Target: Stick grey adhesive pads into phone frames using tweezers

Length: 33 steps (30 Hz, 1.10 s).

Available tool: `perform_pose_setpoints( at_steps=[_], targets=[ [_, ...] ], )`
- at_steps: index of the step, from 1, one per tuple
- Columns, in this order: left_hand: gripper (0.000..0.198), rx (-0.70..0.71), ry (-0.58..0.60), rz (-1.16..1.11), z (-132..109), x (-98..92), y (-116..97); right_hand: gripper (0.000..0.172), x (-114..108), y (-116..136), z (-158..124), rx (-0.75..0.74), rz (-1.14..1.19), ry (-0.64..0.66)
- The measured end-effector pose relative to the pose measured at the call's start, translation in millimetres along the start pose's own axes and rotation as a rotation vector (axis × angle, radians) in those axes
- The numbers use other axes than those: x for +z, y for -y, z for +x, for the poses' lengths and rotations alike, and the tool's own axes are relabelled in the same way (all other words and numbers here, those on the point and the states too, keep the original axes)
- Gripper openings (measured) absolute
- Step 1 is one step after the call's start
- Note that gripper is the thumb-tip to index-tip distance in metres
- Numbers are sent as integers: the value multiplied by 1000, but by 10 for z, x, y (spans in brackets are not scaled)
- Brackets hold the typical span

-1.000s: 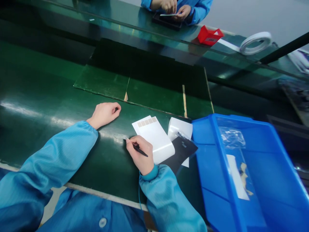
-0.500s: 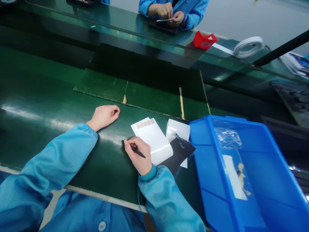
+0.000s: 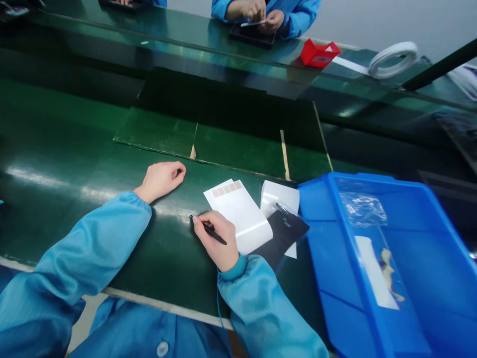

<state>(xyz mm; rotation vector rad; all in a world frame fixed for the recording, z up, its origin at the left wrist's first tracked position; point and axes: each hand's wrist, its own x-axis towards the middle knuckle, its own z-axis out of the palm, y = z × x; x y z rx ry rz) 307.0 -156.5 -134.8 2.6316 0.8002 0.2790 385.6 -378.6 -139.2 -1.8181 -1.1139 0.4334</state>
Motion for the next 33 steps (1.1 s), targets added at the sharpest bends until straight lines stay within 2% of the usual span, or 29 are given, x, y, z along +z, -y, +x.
perform_pose_setpoints(
  at_steps=[23, 33],
  targets=[
    [16, 5, -3, -11, -1, 8, 15, 21, -8, 3, 10, 11, 29, 4],
    [15, -1, 4, 2, 3, 3, 1, 20, 11, -9, 14, 28, 29, -37]
  ],
)
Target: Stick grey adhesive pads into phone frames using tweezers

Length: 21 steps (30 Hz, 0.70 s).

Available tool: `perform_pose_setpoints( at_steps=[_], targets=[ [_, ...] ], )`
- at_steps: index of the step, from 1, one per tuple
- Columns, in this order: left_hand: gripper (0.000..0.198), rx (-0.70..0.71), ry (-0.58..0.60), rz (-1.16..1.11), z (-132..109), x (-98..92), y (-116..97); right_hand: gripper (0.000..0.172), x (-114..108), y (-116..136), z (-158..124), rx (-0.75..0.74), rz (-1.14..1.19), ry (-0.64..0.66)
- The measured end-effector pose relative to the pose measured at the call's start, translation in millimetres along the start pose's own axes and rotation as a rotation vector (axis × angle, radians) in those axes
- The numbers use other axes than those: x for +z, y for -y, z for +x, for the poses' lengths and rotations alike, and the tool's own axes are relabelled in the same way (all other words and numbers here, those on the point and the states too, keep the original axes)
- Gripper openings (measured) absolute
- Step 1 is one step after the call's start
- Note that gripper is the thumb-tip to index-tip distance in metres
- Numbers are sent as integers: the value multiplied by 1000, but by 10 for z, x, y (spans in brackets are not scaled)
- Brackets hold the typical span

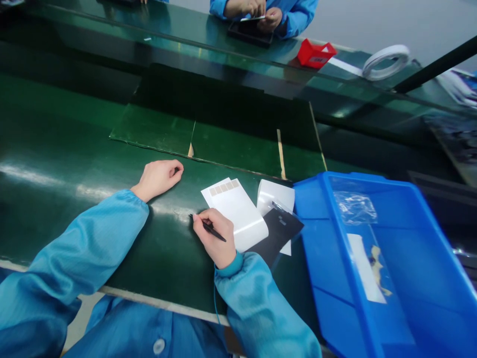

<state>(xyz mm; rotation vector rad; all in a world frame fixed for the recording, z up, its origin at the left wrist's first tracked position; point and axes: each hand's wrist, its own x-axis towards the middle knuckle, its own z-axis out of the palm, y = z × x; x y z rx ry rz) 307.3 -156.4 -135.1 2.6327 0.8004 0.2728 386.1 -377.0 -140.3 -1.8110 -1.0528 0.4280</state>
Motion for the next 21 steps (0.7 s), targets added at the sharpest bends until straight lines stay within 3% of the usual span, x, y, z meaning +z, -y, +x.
perform_pose_setpoints(
  at_steps=[21],
  targets=[
    [16, -5, 7, 0, -3, -4, 6, 17, -5, -17, 2, -4, -3, 33]
  ],
)
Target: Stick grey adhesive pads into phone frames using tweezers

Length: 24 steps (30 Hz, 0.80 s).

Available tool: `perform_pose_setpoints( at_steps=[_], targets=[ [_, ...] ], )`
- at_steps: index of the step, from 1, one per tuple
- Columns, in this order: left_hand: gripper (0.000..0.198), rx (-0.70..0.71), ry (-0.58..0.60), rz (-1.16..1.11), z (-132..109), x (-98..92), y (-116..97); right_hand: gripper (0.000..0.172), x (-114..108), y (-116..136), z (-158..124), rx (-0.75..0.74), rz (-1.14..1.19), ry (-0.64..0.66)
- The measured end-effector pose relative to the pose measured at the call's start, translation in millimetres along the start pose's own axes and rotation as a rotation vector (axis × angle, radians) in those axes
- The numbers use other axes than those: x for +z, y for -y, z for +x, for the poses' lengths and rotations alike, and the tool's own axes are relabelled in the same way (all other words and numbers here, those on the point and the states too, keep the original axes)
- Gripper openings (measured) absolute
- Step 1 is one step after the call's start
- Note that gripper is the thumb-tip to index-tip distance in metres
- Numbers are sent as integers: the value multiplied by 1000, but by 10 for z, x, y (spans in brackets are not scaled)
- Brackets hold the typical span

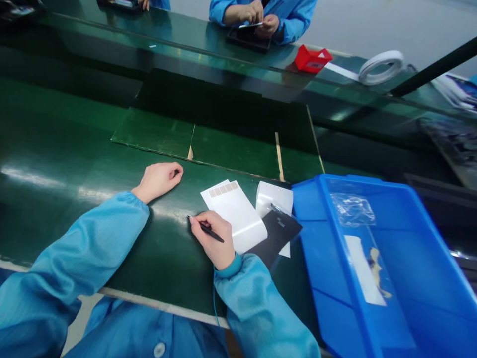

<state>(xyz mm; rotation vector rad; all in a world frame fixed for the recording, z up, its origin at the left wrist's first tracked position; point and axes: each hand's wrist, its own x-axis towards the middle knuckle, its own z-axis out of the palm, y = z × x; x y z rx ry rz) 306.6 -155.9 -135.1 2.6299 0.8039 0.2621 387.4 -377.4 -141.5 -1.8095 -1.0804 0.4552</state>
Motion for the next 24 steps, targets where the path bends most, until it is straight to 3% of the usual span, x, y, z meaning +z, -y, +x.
perform_pose_setpoints(
  at_steps=[6, 10, 12, 15, 18, 24],
  targets=[
    [17, -9, 9, -2, -3, -14, -9, 24, -2, 11, -27, -23, 6, -2],
    [16, -6, 7, -7, 0, -9, 1, 28, 6, -10, -60, 44, 33, -183],
    [16, -1, -2, -6, 2, -5, 2, 24, 14, -24, -58, 70, 52, -258],
    [15, 8, -15, 1, -2, -9, -13, 11, 21, -15, -37, 58, 74, -217],
    [16, -3, -17, 11, -8, -26, -21, 10, 9, 38, -27, -30, 36, -147],
    [19, 6, -13, 67, -15, -31, -14, 17, -8, 154, -99, -341, 9, -157]
  ],
)
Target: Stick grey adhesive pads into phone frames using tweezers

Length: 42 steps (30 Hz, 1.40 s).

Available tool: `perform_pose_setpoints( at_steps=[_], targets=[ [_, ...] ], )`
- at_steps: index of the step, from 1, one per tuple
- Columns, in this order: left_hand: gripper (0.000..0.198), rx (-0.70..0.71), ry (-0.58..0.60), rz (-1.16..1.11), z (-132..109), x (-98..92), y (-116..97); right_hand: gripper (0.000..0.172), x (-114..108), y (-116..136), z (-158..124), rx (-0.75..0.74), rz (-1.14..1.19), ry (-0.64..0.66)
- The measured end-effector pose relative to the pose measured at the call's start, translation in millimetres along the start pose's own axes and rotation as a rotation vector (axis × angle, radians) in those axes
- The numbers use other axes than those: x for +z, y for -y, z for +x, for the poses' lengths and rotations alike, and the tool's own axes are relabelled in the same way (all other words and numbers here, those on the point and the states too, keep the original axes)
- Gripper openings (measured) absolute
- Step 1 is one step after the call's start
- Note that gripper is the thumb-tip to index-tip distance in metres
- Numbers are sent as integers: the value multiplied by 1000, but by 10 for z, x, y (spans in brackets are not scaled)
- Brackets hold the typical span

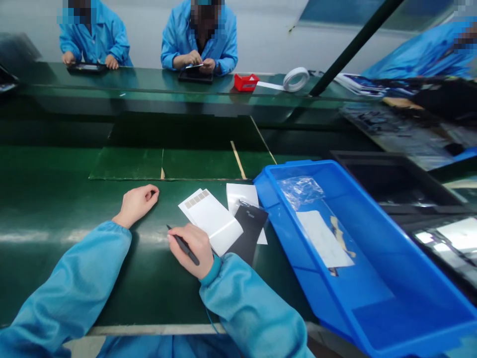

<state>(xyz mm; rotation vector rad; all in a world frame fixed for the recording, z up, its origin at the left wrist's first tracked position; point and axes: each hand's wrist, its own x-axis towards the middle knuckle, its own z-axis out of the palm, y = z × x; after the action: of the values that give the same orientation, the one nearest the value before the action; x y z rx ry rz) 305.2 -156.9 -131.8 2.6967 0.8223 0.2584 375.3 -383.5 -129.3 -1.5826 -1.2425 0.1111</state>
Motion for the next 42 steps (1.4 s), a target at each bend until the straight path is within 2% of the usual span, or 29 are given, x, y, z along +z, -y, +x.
perform_pose_setpoints(
  at_steps=[3, 7, 11, 14, 18, 25, 28, 31, 33, 38, 42],
  targets=[
    [19, 96, -42, -5, -72, 52, -134, 20, 8, 32, -39, -94, -14, -31],
    [20, 263, -58, -67, -237, 188, -486, 17, 7, 60, -45, -107, -30, -167],
    [35, 230, -45, -45, -358, 304, -771, 21, -25, 71, 4, -116, 28, -213],
    [37, 239, -44, -23, -396, 340, -849, 27, -40, 47, 20, -113, 90, -210],
    [45, 294, -29, 0, -388, 359, -828, 28, -40, 7, 4, -91, 84, -207],
    [43, 353, -27, -64, -240, 359, -656, 15, -100, -22, 32, -58, 2, -277],
    [44, 432, -13, -129, -192, 325, -577, 10, -201, -95, 113, 29, -13, -386],
    [49, 478, 6, -205, -169, 289, -535, 13, -354, -223, 253, 196, 53, -529],
    [49, 485, 19, -234, -167, 271, -527, 16, -451, -324, 348, 298, 137, -568],
    [40, 489, 30, -243, -184, 261, -535, 24, -530, -543, 478, 399, 229, -467],
    [52, 423, 8, -211, -195, 287, -539, 29, -453, -643, 530, 421, 262, -326]
  ],
)
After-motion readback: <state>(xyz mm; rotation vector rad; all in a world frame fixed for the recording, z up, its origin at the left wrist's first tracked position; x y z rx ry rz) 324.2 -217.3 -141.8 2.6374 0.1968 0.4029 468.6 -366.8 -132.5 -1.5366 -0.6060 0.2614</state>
